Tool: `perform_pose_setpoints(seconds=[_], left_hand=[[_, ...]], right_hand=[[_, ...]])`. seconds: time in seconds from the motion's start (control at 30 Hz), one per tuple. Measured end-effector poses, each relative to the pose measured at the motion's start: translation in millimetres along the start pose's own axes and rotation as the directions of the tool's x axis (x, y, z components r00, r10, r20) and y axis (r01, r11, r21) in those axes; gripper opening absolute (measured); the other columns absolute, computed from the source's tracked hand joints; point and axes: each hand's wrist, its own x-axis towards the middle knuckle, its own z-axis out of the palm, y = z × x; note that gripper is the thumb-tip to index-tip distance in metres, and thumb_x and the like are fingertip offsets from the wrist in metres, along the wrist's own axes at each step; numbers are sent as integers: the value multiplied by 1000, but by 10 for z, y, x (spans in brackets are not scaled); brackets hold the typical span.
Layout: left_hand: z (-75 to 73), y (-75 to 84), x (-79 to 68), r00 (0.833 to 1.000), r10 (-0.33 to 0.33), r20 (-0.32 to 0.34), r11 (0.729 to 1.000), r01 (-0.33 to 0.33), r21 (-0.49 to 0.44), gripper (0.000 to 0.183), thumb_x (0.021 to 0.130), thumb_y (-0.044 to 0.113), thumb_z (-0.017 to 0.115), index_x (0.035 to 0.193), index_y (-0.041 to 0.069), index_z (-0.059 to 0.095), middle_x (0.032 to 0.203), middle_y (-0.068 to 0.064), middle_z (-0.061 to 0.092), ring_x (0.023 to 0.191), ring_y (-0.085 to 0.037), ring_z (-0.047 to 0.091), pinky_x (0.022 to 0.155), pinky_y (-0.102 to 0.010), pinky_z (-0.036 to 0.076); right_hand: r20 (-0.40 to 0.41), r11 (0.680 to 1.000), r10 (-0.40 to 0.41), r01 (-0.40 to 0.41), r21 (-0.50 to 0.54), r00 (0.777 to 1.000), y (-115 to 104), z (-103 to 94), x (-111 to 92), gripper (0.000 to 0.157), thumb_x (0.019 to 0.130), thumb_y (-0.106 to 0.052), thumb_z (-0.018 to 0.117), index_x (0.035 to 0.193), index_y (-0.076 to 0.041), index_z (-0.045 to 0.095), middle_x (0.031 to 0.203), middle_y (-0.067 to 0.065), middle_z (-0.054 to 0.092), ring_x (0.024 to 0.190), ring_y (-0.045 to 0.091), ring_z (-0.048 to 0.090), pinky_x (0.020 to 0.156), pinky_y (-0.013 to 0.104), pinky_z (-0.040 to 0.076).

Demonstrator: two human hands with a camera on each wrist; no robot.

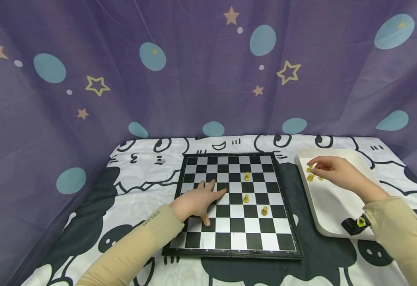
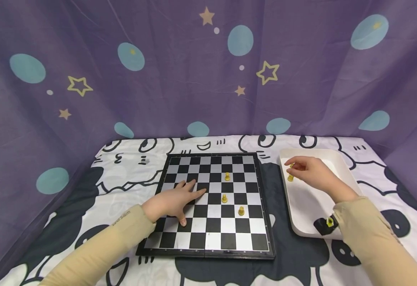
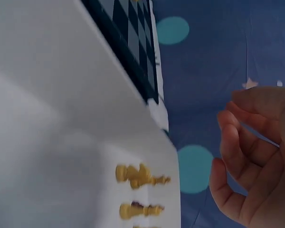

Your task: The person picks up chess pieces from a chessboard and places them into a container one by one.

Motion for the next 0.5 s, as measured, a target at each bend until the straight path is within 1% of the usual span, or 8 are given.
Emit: perform_pose_setpoints(seconds=[0.17, 0.33, 0.5], left_hand=[[13, -12, 2, 1000, 7, -7, 1000, -7, 1, 105, 61, 26, 87, 150, 28, 30, 158, -13, 14, 143, -42, 15, 100, -57, 39], [9, -12, 3, 1000, 3, -2, 1000, -3, -8, 105, 61, 26, 86, 150, 28, 30, 159, -12, 13, 143, -42, 14, 100, -57, 38], [-1, -11, 7, 1000, -3, 6, 1000, 3, -6, 105, 62, 26, 86, 150, 29, 29, 159, -12, 12, 143, -41, 13, 101, -55, 38]], right_hand=[[25, 999, -48, 49, -9, 999, -209, 79, 45, 22, 91, -12, 62, 110, -2, 66, 82, 5, 68, 68, 4, 57, 59, 24, 44], [62, 998, -56, 58, -29, 997, -416, 174, 63, 23, 90, -17, 64, 109, -5, 67, 85, 1, 67, 71, 9, 56, 60, 28, 45], [114, 997, -78, 80, -10, 990, -598, 271, 84, 25, 89, -17, 66, 109, -4, 67, 85, 0, 68, 71, 9, 56, 61, 29, 46]])
